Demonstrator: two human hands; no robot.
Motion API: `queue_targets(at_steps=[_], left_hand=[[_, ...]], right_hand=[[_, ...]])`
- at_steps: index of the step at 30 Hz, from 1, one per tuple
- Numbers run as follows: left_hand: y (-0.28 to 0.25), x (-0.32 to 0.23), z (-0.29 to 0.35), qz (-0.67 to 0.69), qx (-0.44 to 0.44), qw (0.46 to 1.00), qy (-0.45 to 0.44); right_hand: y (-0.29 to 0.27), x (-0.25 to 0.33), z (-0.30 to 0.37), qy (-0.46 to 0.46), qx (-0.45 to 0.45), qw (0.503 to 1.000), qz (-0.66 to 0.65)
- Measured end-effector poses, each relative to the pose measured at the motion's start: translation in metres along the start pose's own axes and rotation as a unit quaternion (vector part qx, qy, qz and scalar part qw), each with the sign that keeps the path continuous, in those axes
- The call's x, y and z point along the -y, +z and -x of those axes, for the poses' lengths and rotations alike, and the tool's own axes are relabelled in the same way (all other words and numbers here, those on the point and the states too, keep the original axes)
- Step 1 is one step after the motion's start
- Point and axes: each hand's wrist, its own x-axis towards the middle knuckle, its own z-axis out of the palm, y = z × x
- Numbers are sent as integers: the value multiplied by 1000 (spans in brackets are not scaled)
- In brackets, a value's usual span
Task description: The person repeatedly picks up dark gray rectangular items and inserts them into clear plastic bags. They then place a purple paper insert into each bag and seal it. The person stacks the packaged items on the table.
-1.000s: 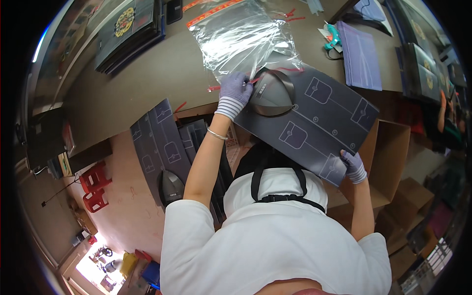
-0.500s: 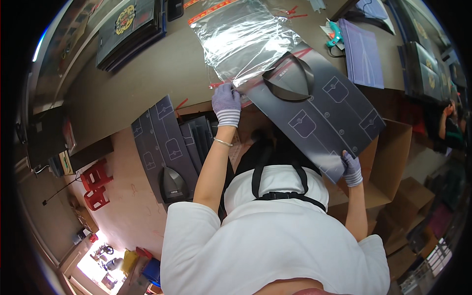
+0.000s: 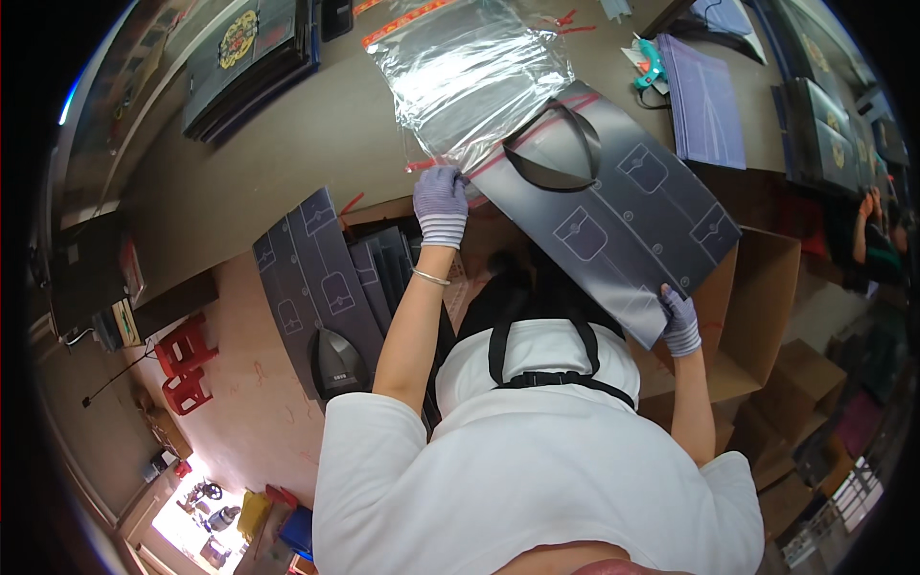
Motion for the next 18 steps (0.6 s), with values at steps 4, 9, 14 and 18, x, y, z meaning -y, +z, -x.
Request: queue_targets(at_steps=[4, 9, 14, 18], left_hand=[[-4, 3, 3, 31, -17, 999, 31], [-12, 1, 4, 120, -103, 987, -12], [-20, -4, 6, 168, -88, 982, -17], [-14, -2, 16, 138, -76, 987, -12]], right_hand=[[5, -4, 1, -14, 0, 999, -34], [18, -9, 5, 1, -31, 999, -11], [13, -20, -1, -11, -20, 999, -34], [23, -18, -1, 3, -19, 999, -49]])
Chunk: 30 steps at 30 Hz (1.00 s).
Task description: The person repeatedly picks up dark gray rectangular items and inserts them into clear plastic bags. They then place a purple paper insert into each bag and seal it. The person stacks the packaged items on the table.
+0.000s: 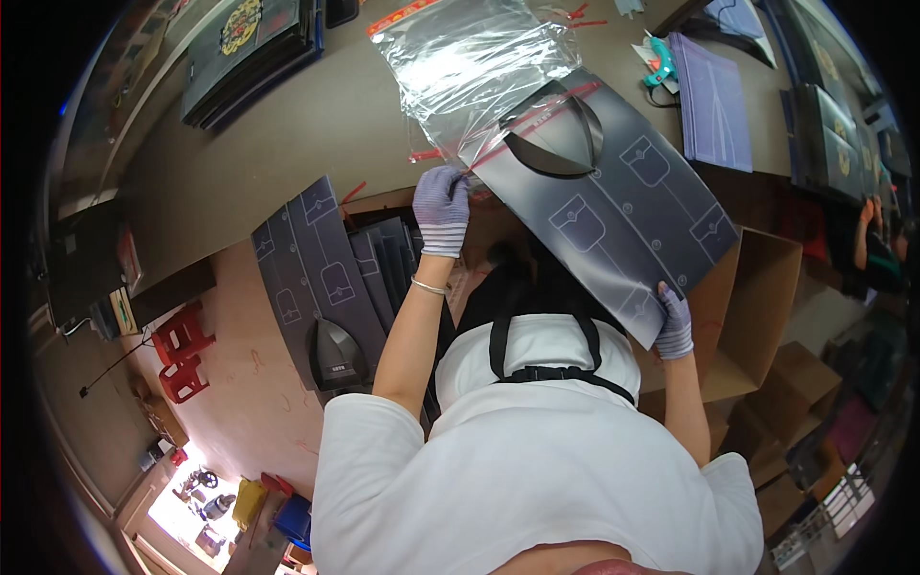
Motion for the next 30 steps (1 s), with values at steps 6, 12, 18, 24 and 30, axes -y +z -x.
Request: queue_targets(at_steps=[6, 12, 18, 24, 30], left_hand=[[1, -23, 1, 29, 30, 997, 60], [28, 38, -11, 315, 3, 844, -434], [43, 17, -31, -120, 42, 990, -68], [46, 22, -29, -150, 35, 987, -45], [30, 23, -32, -110, -34, 993, 5]], right_hand=[[7, -9, -1, 29, -14, 999, -9], [-1, -48, -27, 23, -14, 999, -36], [-20, -68, -50, 13, -17, 1000, -5], [-11, -56, -43, 41, 1, 999, -17], [12, -38, -24, 57, -10, 998, -38]])
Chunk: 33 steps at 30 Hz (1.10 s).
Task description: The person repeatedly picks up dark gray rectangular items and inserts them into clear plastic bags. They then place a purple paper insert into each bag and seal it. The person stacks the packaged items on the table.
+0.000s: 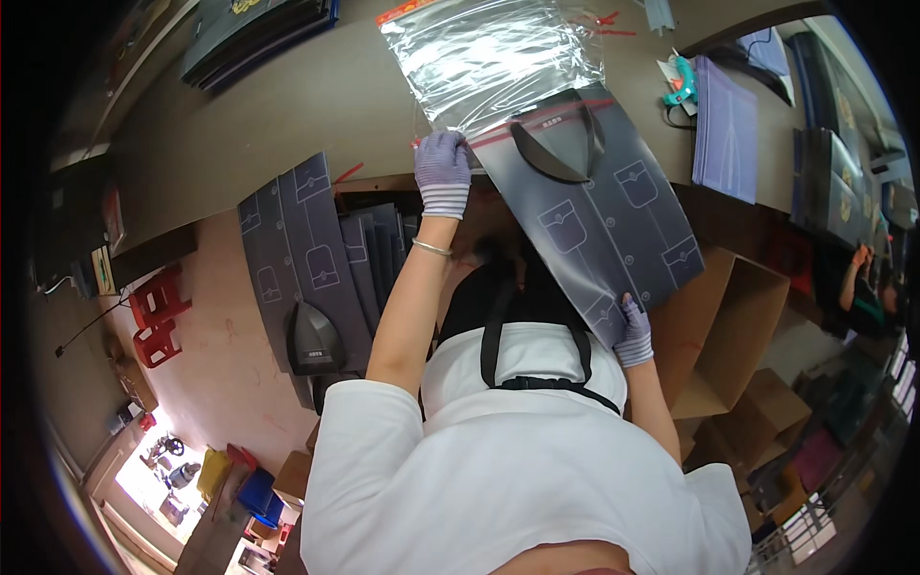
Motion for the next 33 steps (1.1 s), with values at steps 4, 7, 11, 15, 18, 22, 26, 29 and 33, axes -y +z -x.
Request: queue_targets(at_steps=[4, 7, 11, 15, 18, 22, 26, 29, 33], left_hand=[[-11, -17, 10, 74, 41, 994, 62], [-22, -32, 15, 125, 28, 991, 33], [-4, -3, 12, 514, 7, 704, -489], [42, 37, 15, 487, 117, 684, -530], [71, 62, 11, 341, 110, 796, -488], [81, 84, 14, 269, 118, 830, -474], [75, 77, 1, 296, 117, 819, -477], [64, 63, -8, 308, 143, 804, -487], [49, 52, -8, 395, 149, 733, -534]], right_hand=[[11, 1, 5, 17, 0, 1000, -21], [6, -3, -3, 18, 0, 1000, -12], [13, -19, -13, 39, 40, 997, -46], [12, -19, -31, 191, 44, 972, 132], [16, 10, -41, 263, 268, 740, 559], [108, 64, -56, -126, 239, 678, 683], [223, 83, -127, -527, 150, 442, 710], [277, 75, -177, -599, 131, 345, 710], [271, 63, -209, -584, 230, 293, 721]])
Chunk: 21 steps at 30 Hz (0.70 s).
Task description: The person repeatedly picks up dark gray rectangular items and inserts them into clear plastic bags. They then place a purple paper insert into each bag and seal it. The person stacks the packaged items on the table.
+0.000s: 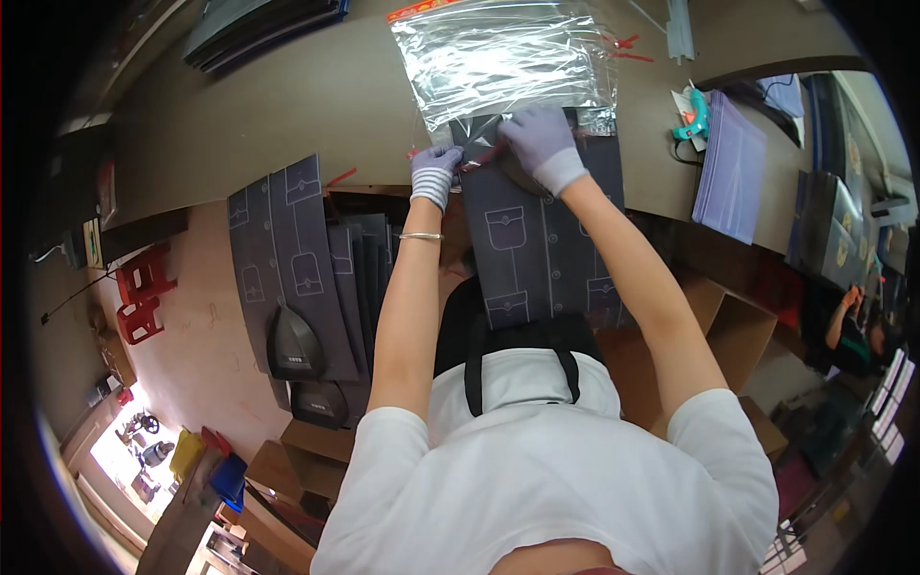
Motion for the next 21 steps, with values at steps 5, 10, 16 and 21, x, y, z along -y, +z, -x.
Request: queue_targets(at_steps=[5, 10, 16, 21], left_hand=[[-10, 0, 16, 53, -9, 998, 27], [-4, -5, 13, 19, -12, 1000, 20], [-10, -9, 19, -7, -36, 999, 24], [-27, 7, 34, 17, -22, 999, 32]], right_hand=[[-32, -14, 60, 10, -79, 988, -132], [-19, -126, 82, 406, -136, 871, -242], [14, -145, 90, 446, -71, 790, -416], [-4, -112, 132, 471, 3, 759, -449]])
